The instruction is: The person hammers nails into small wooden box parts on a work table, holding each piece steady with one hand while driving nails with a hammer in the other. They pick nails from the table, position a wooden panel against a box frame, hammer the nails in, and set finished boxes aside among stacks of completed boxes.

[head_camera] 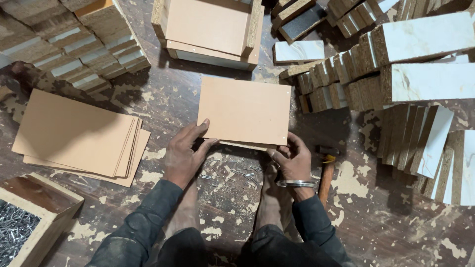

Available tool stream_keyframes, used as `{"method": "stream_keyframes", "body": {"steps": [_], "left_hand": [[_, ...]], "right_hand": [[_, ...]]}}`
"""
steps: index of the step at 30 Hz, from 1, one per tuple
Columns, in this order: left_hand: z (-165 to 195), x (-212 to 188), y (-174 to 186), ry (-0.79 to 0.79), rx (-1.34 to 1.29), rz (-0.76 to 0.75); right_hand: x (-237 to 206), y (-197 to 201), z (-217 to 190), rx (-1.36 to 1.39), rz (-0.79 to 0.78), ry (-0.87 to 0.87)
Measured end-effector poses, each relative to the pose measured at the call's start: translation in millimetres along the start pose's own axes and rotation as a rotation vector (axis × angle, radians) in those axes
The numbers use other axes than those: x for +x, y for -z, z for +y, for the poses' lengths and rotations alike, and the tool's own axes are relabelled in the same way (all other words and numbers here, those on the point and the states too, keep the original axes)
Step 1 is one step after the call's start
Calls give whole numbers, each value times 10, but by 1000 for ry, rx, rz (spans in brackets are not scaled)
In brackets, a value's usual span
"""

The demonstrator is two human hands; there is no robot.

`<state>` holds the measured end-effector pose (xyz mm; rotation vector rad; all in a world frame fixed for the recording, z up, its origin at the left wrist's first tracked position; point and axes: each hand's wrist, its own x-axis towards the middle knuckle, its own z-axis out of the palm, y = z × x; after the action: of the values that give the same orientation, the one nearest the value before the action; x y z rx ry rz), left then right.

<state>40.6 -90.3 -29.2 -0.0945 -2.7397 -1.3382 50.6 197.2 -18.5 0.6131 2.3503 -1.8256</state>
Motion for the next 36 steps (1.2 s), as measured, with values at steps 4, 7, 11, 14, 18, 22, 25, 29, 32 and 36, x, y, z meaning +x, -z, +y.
{"method": "stream_keyframes", "body": {"steps": [4,7,11,14,18,22,25,29,32,36], "left_hand": [[-76,-24,-68,-14,32,-17],[-111,-36,-118,-17,39,-16],[-119,-29,-142,-87,113,23],[-106,-31,-127,-75,133,-4],[-99,-34,-86,-89,186,-28],[-133,1,-63,-84,229,-114],[-184,21,-46,-203,272,-113],[-251,9,-29,-265,284,-117],[-292,-9,-16,-255,285,-140],[-337,35,-3,-279,292,-135]], "right_hand": [[7,5,0,-94,8,69],[17,34,7,-49,-7,72],[64,115,44,145,-87,24],[108,182,70,-18,-83,56],[143,206,96,-56,-102,-30],[108,177,81,-499,4,225],[53,114,96,-600,71,432],[-7,63,159,-784,182,495],[-3,70,208,-840,149,717],[65,133,217,-913,104,917]]}}
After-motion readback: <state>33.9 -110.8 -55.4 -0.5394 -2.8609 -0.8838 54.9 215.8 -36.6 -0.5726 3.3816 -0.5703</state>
